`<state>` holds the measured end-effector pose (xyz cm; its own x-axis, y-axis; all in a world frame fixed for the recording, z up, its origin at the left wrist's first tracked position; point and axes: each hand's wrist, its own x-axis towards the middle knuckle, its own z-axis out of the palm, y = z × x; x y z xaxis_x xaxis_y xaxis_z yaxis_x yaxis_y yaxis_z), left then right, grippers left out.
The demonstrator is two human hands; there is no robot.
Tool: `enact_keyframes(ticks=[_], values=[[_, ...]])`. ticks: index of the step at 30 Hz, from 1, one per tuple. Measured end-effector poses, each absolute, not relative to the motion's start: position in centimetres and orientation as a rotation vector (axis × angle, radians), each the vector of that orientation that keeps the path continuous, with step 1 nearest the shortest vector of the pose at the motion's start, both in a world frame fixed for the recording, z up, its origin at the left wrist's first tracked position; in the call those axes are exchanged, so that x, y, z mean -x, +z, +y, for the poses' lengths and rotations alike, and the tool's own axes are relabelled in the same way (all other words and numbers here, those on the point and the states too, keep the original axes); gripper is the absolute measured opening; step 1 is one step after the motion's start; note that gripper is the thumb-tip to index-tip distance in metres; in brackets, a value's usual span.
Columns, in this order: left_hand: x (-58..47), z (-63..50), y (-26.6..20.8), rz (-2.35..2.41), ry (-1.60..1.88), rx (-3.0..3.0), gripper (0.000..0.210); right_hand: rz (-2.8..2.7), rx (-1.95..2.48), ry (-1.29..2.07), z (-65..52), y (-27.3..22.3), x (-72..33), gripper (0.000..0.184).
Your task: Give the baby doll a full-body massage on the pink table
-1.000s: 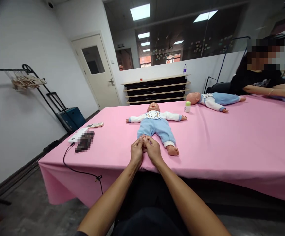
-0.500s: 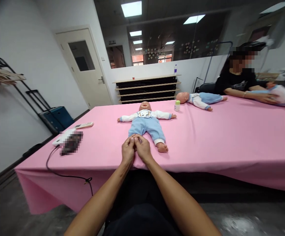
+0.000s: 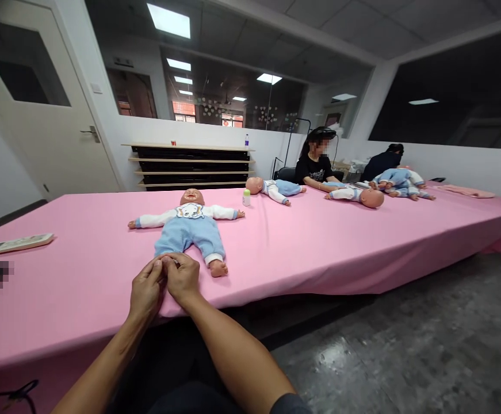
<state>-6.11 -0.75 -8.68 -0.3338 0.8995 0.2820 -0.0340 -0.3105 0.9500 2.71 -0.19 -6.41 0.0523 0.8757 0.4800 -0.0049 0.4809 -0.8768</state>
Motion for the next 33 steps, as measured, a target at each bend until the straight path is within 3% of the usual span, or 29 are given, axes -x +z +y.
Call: enact_keyframes(ticks=[11,17,24,33], values=[[6.9,-0.2,-9.7,1.452,1.687,-1.195,0.05,-1.43,0.873,0.665,0.0,-6.8,-2.5,0.028],[6.5,-0.3,-9.4,1.207,1.689,-1.125,0.049,-1.355,0.888,0.757,0.0,-6.7,-2.4,0.024],[7.0,-0.6,-8.7,1.483,1.632,-1.312,0.045,-1.32,0.952,0.799,-0.2,-6.7,-2.2,0.027],[6.9,-0.3,-9.1,1.357,1.667,-1.146,0.051,-1.384,0.873,0.771,-0.1,-6.5,-2.4,0.023]])
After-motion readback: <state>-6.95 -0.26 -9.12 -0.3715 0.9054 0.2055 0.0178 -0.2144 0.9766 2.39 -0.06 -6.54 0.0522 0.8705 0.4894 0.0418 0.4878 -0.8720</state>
